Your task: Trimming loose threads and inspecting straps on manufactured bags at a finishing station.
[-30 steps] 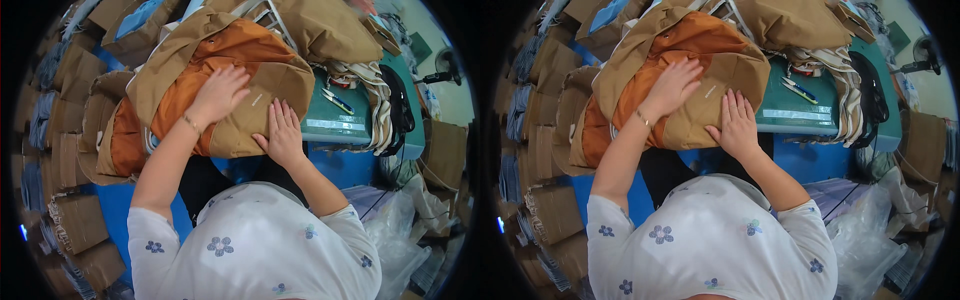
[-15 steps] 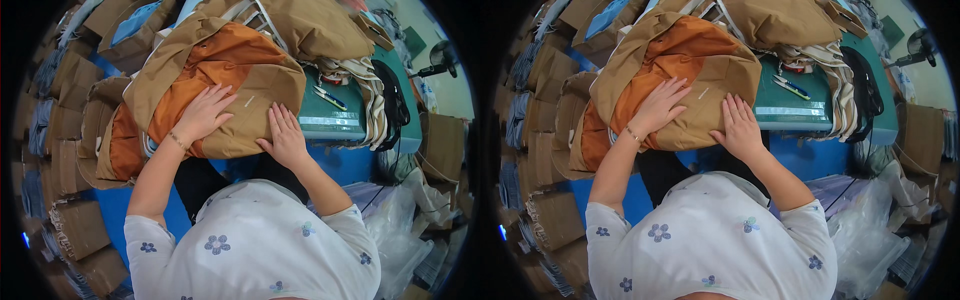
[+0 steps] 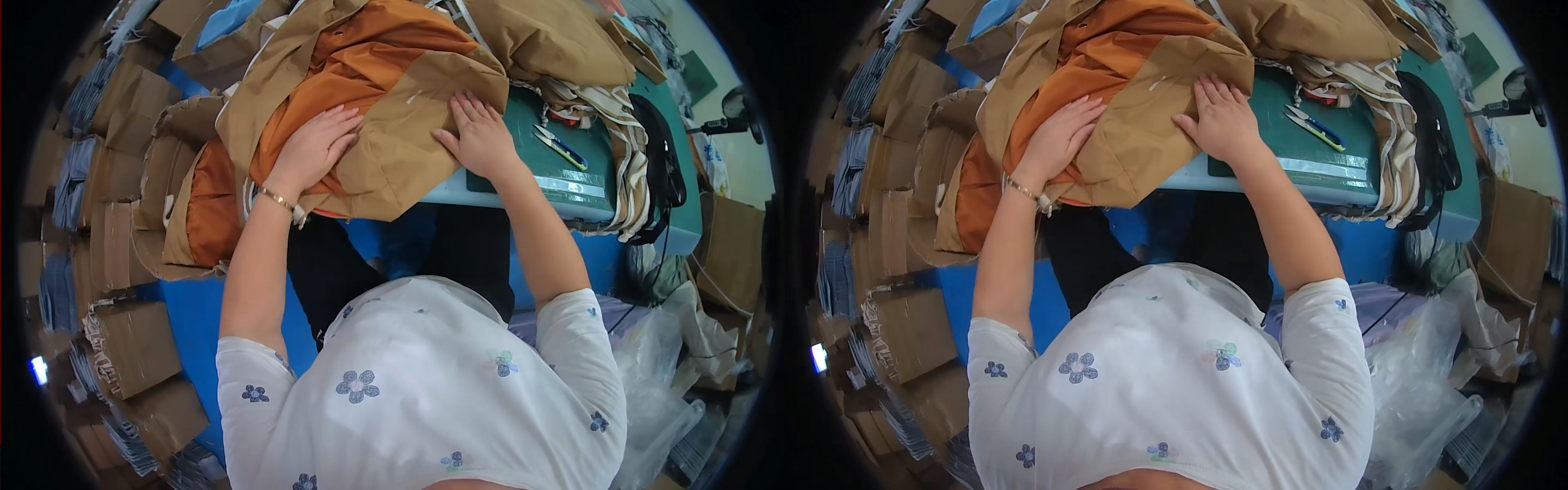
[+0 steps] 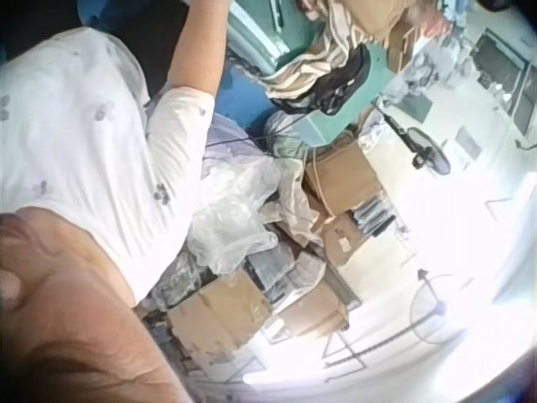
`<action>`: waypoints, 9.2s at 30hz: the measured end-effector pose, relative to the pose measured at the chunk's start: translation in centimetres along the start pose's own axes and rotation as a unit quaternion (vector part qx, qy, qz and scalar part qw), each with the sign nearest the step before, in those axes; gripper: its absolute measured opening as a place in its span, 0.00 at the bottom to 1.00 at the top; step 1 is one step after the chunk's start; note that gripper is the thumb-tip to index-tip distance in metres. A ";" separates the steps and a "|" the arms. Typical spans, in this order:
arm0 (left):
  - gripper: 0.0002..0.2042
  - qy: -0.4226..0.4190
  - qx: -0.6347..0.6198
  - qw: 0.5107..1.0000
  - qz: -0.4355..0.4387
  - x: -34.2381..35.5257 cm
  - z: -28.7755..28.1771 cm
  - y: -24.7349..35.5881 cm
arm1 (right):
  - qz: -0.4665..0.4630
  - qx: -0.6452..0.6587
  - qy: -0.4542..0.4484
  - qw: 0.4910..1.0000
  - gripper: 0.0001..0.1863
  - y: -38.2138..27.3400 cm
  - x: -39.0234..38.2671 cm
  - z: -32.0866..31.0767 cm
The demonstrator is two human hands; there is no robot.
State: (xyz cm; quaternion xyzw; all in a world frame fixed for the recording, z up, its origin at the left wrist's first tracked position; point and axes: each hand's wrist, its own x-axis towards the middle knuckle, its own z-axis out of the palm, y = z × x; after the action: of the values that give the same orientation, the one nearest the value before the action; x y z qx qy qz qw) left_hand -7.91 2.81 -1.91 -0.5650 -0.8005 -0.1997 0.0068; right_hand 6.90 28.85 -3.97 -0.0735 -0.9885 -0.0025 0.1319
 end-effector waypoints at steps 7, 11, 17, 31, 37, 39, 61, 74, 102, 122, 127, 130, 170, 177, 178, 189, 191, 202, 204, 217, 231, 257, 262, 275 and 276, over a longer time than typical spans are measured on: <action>0.20 0.078 0.107 0.991 0.030 0.8 1.4 0.1 | -0.013 0.087 0.100 0.991 0.29 -3.5 0.7 -2.5; 0.20 0.078 0.099 0.991 0.039 1.4 1.1 -0.2 | -0.076 0.133 0.134 0.979 0.27 -6.6 -1.2 -0.5; 0.18 0.165 -0.255 0.949 -0.086 -0.2 -0.7 6.4 | -0.038 0.088 0.064 0.993 0.27 -7.0 -1.1 1.3; 0.22 0.057 0.025 0.997 -0.045 -4.9 0.3 3.8 | -0.031 0.028 0.033 0.999 0.32 -4.3 -1.7 0.4; 0.22 0.133 -0.217 0.960 -0.113 -4.7 0.6 3.3 | -0.050 0.047 0.045 0.997 0.29 -4.5 -1.8 0.0; 0.22 0.153 -0.294 0.932 -0.147 -4.6 0.6 3.3 | -0.076 0.080 0.061 0.992 0.25 -4.7 -1.7 -0.2; 0.18 0.136 -0.065 0.987 -0.047 -1.1 1.3 -0.6 | -0.119 0.044 -0.003 0.992 0.35 -7.1 -1.3 -0.2; 0.11 0.210 -0.039 0.974 -0.076 -8.4 0.0 7.5 | -0.102 0.067 0.009 0.993 0.35 -7.1 -1.8 -0.2; 0.10 0.242 -0.091 0.938 -0.229 -9.1 2.3 9.7 | -0.120 0.133 0.069 0.981 0.31 -7.1 -1.9 -1.1; 0.05 0.332 0.128 0.925 -0.133 -2.5 -4.2 12.0 | 0.214 0.792 0.016 0.571 0.11 -12.9 0.2 -3.3; 0.05 0.264 -0.026 0.954 -0.140 -2.5 1.3 13.4 | 0.153 0.460 0.147 0.862 0.12 -8.7 -1.1 -2.3; 0.04 0.225 -0.128 0.953 -0.154 -2.6 1.7 13.9 | 0.158 0.392 0.146 0.895 0.13 -7.9 -2.2 -1.9; 0.08 0.218 -0.266 0.936 -0.072 1.1 1.0 13.1 | 0.096 0.588 0.207 0.776 0.17 -8.3 -6.4 -4.0; 0.06 0.113 -0.140 0.983 0.046 2.8 -2.2 11.5 | 0.012 0.338 0.230 0.913 0.08 -7.0 -6.5 -5.3; 0.06 0.081 -0.101 0.989 0.070 3.0 -2.8 11.0 | 0.015 0.338 0.229 0.913 0.08 -6.8 -6.5 -5.7; 0.05 -0.011 -0.515 0.857 -0.008 3.2 1.2 6.2 | 0.139 0.848 -0.105 0.501 0.08 -5.6 -4.8 -2.8; 0.04 0.006 -0.573 0.819 -0.026 2.9 1.2 5.9 | 0.137 0.854 -0.112 0.489 0.08 -5.8 -4.7 -2.8; 0.06 0.106 -0.033 0.993 -0.034 2.1 -2.4 14.9 | 0.063 0.866 -0.099 0.487 0.06 -5.7 -5.2 -2.7; 0.08 0.169 -0.022 0.983 -0.070 1.5 -1.5 16.0 | 0.047 0.866 -0.099 0.488 0.06 -5.9 -5.4 -2.3; 0.10 0.215 -0.135 0.964 -0.076 -0.3 1.0 13.7 | 0.005 0.666 -0.036 0.745 0.07 -6.3 -5.9 -3.7; 0.10 0.247 -0.127 0.957 -0.080 -0.7 1.2 14.7 | 0.041 0.822 -0.084 0.561 0.07 -6.7 -6.3 -2.0; 0.08 0.311 -0.101 0.943 -0.065 -0.9 3.9 13.4 | 0.171 -0.050 0.208 0.962 0.07 12.3 -10.2 -3.9; 0.07 0.312 -0.045 0.949 -0.029 -1.0 4.3 13.4 | 0.311 0.121 0.251 0.909 0.13 12.6 -11.4 -1.9; 0.06 0.312 -0.082 0.947 -0.011 -1.2 3.7 11.8 | 0.152 0.388 0.138 0.899 0.25 -6.2 -10.0 -5.1; 0.06 0.306 -0.092 0.947 -0.030 -1.0 3.9 11.8 | 0.133 0.374 0.187 0.899 0.26 -6.5 -9.7 -4.5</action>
State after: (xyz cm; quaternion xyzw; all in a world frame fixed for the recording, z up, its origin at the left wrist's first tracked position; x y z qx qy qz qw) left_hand 3.99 6.47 -2.04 -0.4501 -0.7549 -0.4358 0.1939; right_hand 16.35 20.87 -2.05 -0.1472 -0.8549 0.3711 0.3313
